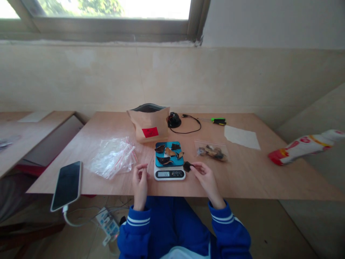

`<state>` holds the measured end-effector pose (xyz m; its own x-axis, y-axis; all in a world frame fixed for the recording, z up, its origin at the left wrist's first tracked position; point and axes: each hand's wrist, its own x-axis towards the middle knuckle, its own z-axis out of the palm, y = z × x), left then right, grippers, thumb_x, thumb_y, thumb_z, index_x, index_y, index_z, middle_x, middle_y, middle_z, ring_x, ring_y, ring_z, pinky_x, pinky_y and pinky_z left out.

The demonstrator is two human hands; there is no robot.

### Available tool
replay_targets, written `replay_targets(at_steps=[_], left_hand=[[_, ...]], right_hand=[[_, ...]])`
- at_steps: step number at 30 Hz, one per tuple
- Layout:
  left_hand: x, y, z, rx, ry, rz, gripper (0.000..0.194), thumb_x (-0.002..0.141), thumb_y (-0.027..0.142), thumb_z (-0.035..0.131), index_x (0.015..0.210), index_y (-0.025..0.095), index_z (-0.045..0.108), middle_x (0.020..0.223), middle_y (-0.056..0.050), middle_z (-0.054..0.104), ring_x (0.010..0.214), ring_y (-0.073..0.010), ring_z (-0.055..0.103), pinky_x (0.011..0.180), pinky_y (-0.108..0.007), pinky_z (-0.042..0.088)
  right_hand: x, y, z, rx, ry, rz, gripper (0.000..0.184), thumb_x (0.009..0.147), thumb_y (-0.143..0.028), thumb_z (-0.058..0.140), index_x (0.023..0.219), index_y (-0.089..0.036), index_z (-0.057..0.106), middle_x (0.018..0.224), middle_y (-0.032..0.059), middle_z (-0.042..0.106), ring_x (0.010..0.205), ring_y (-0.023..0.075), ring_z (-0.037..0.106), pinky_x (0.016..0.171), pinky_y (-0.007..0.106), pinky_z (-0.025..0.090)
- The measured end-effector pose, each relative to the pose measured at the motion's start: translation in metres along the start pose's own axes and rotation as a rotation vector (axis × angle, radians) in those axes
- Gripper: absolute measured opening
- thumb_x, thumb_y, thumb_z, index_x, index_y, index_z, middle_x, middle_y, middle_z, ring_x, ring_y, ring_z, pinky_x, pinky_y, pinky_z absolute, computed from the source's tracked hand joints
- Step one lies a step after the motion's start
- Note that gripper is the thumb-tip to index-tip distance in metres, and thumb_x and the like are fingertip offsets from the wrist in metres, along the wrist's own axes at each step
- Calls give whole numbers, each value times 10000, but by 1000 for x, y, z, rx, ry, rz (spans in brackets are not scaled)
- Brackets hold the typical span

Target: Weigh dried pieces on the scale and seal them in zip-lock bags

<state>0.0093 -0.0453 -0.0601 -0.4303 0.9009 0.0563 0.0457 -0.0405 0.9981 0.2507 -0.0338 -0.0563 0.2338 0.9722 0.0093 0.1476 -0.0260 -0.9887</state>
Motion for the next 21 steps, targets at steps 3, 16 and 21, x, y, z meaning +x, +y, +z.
replay_targets(at_steps=[3, 16, 21], left_hand=[[-3, 0, 1, -7, 6, -10, 221, 829, 376, 563, 942, 191, 601, 819, -1, 592, 626, -110, 522, 610, -246, 438], [-1, -3, -10, -4, 29, -36, 228, 826, 377, 567, 949, 189, 608, 689, 24, 550, 584, -105, 497, 567, -224, 411], [-3, 5, -8, -13, 37, -33, 219, 817, 379, 576, 927, 192, 608, 699, 19, 547, 603, -110, 503, 559, -221, 408]], right_hand=[[6, -2, 19, -26, 4, -61, 332, 725, -498, 678, 824, -184, 640, 754, 74, 698, 686, 199, 648, 629, 312, 520], [-15, 14, -4, -224, 111, -65, 416, 842, -557, 520, 972, -179, 635, 818, 85, 674, 661, 192, 601, 615, 310, 503], [-40, 22, -22, -259, -7, -39, 397, 867, -562, 490, 929, -207, 658, 765, 80, 676, 690, 220, 627, 611, 318, 512]])
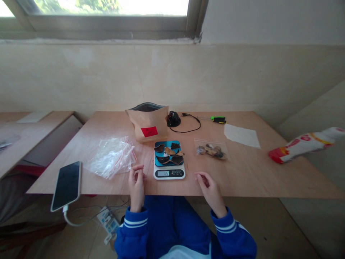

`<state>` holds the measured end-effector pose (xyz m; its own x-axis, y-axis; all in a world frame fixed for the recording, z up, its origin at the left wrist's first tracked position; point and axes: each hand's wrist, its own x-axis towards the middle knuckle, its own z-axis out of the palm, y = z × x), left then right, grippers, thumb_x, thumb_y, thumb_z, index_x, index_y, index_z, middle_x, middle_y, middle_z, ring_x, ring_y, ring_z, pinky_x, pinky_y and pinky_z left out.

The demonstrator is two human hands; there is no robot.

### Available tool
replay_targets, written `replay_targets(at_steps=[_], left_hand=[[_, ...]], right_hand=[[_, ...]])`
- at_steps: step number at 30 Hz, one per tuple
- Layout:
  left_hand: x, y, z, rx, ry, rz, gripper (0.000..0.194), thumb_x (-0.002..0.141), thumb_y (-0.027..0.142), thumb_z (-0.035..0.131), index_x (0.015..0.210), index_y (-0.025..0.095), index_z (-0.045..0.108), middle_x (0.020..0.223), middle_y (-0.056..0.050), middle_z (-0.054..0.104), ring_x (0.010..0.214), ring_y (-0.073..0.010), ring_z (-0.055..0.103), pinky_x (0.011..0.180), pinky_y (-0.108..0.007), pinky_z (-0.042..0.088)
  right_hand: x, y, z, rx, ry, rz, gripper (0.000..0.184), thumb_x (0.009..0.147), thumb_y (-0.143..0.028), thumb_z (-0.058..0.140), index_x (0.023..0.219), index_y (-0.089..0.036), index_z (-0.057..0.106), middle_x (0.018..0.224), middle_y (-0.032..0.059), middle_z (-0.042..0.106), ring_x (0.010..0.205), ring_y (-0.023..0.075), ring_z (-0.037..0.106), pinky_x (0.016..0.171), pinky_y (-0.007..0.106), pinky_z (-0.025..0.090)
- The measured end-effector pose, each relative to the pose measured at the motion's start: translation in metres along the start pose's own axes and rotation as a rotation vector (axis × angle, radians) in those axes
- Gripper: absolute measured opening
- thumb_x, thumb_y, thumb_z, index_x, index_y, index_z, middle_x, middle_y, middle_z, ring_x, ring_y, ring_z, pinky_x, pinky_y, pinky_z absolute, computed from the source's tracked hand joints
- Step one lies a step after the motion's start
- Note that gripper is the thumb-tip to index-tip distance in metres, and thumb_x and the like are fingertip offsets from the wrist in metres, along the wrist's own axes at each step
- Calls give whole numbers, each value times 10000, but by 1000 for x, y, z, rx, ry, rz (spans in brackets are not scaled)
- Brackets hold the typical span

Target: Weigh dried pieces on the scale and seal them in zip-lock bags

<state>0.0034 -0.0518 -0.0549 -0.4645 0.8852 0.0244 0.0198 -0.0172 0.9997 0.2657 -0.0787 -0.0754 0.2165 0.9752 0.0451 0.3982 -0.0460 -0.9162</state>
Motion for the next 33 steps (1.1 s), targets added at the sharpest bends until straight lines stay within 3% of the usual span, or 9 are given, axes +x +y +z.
replay_targets(at_steps=[11, 14, 17, 20, 23, 25, 28, 33], left_hand=[[-2, -4, -4, 110, -12, 67, 169, 845, 332, 532, 930, 208, 609, 833, -13, 602, 681, -141, 536, 634, -268, 432], [0, -4, -7, 306, 77, 200, 153, 863, 286, 488, 917, 210, 610, 970, -62, 605, 890, -205, 558, 776, -338, 449], [7, -3, -12, 531, 238, 297, 194, 854, 245, 484, 991, 192, 612, 1041, -99, 560, 1076, -266, 504, 949, -447, 397], [19, -3, -23, 696, 351, 307, 329, 819, 234, 533, 1138, 171, 585, 1188, -133, 514, 1204, -311, 447, 1051, -531, 300], [37, -3, -38, 765, 390, 273, 433, 812, 274, 563, 1236, 186, 544, 1326, -142, 459, 1246, -336, 433, 1046, -556, 296], [49, -5, -47, 798, 386, 246, 429, 823, 314, 555, 1229, 178, 560, 1293, -146, 500, 1207, -339, 470, 1006, -545, 342], [64, -10, -60, 878, 342, 190, 372, 828, 351, 532, 1120, 146, 639, 1085, -136, 606, 1051, -310, 553, 932, -488, 414], [72, -17, -74, 875, 301, 244, 351, 838, 379, 478, 970, 139, 697, 872, -96, 625, 886, -254, 564, 871, -401, 446]], right_hand=[[-2, 4, 2, 21, -22, 31, 429, 856, -585, 490, 922, -194, 654, 746, 85, 675, 687, 222, 636, 614, 312, 514], [-1, 3, 2, 10, -27, 28, 430, 858, -585, 487, 920, -196, 657, 742, 83, 675, 687, 226, 635, 619, 317, 511], [-1, 3, 1, -7, -31, 15, 419, 862, -578, 488, 915, -202, 664, 733, 76, 675, 686, 228, 633, 624, 318, 507], [-1, 4, 1, -26, -35, 4, 411, 870, -567, 484, 912, -202, 669, 733, 74, 676, 683, 225, 627, 621, 315, 500], [-1, 5, 1, -47, -46, 0, 413, 880, -555, 475, 923, -195, 672, 741, 74, 676, 686, 220, 619, 604, 306, 486], [-1, 5, 2, -56, -46, -1, 423, 882, -552, 473, 934, -185, 675, 739, 73, 673, 681, 214, 612, 595, 299, 480], [-1, 4, 2, -42, -42, -9, 436, 874, -552, 483, 920, -165, 679, 743, 74, 673, 675, 201, 609, 613, 293, 488], [-1, 4, 2, -41, -62, -4, 438, 879, -533, 476, 936, -145, 672, 762, 76, 669, 685, 192, 599, 632, 288, 479]])
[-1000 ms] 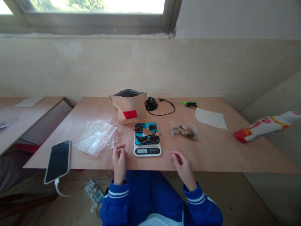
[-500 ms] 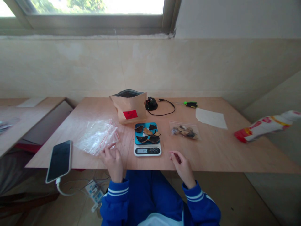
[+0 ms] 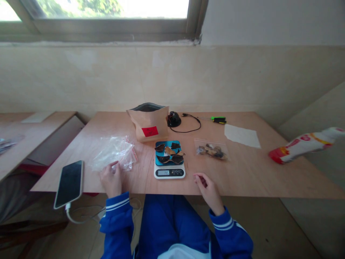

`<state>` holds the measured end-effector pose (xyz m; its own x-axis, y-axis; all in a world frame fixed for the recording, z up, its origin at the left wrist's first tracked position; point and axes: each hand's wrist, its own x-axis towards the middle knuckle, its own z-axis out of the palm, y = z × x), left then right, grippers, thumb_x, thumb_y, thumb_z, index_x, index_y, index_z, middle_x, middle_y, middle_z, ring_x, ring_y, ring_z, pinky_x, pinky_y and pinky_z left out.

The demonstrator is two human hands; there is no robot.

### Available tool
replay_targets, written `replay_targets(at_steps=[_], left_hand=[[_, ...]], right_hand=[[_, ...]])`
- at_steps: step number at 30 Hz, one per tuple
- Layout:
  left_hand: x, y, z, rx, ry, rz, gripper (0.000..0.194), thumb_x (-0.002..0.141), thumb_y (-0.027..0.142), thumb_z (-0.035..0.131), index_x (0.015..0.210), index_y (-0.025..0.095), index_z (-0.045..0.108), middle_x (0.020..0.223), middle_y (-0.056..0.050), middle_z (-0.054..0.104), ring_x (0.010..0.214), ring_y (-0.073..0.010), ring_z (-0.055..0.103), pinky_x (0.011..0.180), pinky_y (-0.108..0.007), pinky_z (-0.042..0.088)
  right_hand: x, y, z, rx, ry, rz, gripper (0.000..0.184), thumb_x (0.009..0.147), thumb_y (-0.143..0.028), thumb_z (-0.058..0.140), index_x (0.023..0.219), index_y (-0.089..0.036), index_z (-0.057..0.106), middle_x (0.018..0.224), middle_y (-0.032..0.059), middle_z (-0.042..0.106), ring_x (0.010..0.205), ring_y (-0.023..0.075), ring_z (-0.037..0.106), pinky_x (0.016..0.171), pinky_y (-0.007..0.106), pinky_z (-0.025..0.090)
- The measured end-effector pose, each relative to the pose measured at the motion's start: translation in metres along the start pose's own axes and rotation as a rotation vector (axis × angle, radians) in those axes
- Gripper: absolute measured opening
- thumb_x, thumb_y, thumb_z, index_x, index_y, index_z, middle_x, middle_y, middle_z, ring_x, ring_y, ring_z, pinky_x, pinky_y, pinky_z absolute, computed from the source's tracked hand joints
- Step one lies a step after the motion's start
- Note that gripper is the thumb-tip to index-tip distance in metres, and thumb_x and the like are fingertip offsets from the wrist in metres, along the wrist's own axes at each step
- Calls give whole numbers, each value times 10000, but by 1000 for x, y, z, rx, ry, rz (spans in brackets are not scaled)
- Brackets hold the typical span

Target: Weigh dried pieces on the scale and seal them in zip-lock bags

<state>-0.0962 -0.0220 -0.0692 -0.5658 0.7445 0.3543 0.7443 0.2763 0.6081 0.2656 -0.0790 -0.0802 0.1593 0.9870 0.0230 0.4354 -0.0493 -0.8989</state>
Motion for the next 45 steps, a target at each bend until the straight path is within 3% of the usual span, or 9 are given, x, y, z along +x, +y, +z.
replay_targets(at_steps=[17, 20, 24, 27, 30, 36, 40, 42, 45], left_hand=[[-4, -9, 8, 184, -15, 86, 288, 880, 390, 500, 885, 163, 676, 853, -78, 591, 833, -243, 535, 753, -336, 408], [-4, -7, 8, 220, -22, 61, 297, 886, 388, 498, 913, 151, 674, 877, -92, 594, 861, -251, 529, 775, -345, 402], [-7, -2, 7, 278, -26, 22, 301, 899, 384, 481, 968, 153, 662, 955, -109, 595, 903, -267, 517, 788, -364, 388], [-8, 0, 5, 279, -55, 12, 303, 900, 387, 481, 981, 153, 657, 959, -112, 588, 907, -270, 508, 784, -366, 378], [-8, 1, 3, 272, -67, -1, 304, 904, 385, 478, 988, 154, 658, 955, -115, 582, 913, -275, 501, 780, -366, 372], [-8, 0, 3, 262, -80, 9, 292, 911, 386, 471, 989, 169, 651, 982, -111, 586, 916, -276, 497, 774, -365, 370], [-9, 0, 3, 262, -78, 9, 291, 908, 388, 473, 981, 169, 651, 971, -107, 586, 911, -275, 496, 768, -361, 370], [-9, 0, 3, 253, -80, 10, 297, 906, 392, 473, 972, 166, 653, 963, -106, 588, 906, -275, 498, 764, -359, 371], [-9, 0, 3, 240, -81, 15, 313, 907, 403, 463, 964, 162, 654, 965, -109, 593, 908, -279, 500, 768, -362, 374]], right_hand=[[6, -16, -3, 96, -10, 2, 421, 868, -535, 518, 934, -148, 671, 775, 90, 681, 704, 204, 620, 643, 310, 504], [30, -64, -11, 156, -1, -146, 341, 886, -480, 536, 931, -168, 667, 849, 86, 692, 798, 200, 646, 738, 317, 524], [87, -165, -15, 193, -86, -587, 220, 943, -335, 490, 998, -192, 648, 998, 62, 678, 936, 166, 639, 856, 301, 509], [136, -231, 2, 54, -187, -899, 220, 952, -234, 449, 1012, -178, 654, 1031, 64, 671, 967, 155, 623, 872, 291, 488], [178, -270, 28, -151, -275, -1032, 247, 919, -109, 433, 986, -123, 670, 1030, 89, 679, 967, 155, 614, 882, 289, 462], [214, -289, 61, -566, -653, -833, 294, 872, -53, 454, 1001, -97, 714, 1023, 93, 720, 901, 170, 632, 813, 275, 458], [214, -285, 67, -610, -992, -457, 246, 858, -121, 513, 949, -136, 742, 893, 57, 742, 738, 179, 667, 689, 281, 494], [214, -283, 70, -583, -1046, -291, 178, 817, -148, 594, 901, -145, 751, 795, 47, 740, 635, 174, 663, 631, 287, 506], [221, -281, 78, -565, -998, -333, 123, 741, -132, 681, 836, -147, 757, 693, 28, 723, 570, 153, 644, 615, 284, 517]])
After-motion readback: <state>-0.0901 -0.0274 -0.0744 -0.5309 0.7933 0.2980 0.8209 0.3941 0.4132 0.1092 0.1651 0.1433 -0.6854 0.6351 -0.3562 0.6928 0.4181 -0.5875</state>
